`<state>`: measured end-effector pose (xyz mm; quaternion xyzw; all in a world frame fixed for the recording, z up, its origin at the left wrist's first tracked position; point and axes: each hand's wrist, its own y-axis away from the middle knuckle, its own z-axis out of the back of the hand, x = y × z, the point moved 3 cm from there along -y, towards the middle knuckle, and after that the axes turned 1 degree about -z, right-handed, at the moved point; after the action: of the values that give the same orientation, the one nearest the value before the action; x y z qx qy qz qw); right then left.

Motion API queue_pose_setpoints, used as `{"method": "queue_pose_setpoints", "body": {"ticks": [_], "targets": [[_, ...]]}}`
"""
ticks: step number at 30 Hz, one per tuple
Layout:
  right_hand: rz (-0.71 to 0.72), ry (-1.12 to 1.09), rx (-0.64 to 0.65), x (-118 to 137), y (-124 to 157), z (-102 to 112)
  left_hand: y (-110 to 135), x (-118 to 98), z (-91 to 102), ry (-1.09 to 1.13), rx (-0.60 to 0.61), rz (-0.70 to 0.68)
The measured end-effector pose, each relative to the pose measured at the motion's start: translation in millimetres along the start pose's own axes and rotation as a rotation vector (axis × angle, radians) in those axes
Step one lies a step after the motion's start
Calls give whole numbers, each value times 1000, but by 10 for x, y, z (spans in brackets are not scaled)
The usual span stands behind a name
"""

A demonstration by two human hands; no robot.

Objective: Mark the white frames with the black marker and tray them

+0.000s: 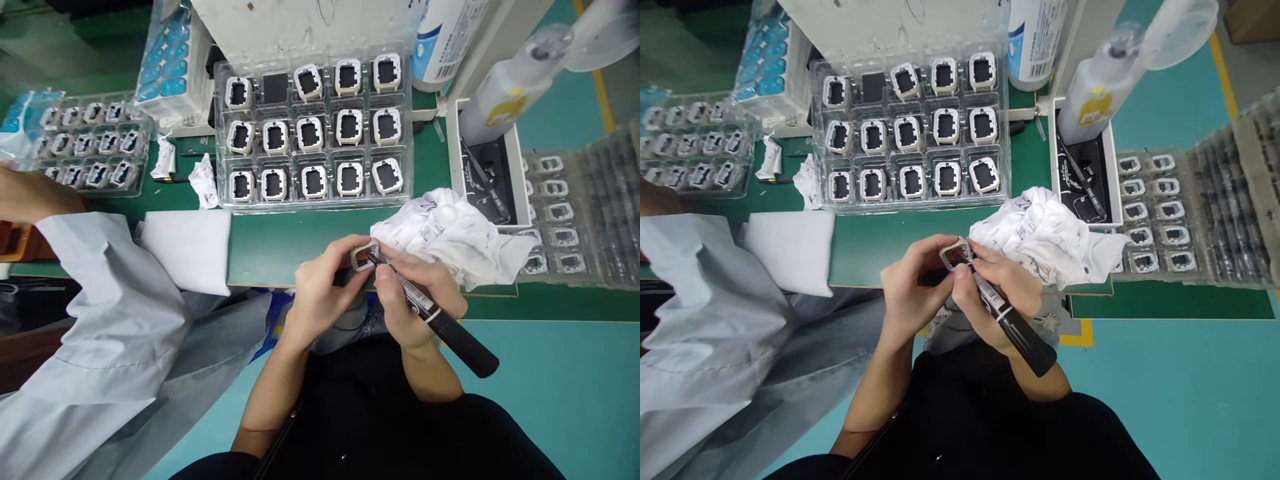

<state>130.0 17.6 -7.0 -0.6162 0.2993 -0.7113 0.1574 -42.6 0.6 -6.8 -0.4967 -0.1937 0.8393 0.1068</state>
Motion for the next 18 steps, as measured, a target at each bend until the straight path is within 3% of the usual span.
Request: {"method": "queue_pose_setpoints", "body": {"ticks": [13, 18], "targets": [[4, 77, -10, 33, -37, -26, 35, 24, -18, -146, -25, 6], [39, 78, -38, 71, -96, -56, 22, 10, -15, -155, -40, -54]]}}
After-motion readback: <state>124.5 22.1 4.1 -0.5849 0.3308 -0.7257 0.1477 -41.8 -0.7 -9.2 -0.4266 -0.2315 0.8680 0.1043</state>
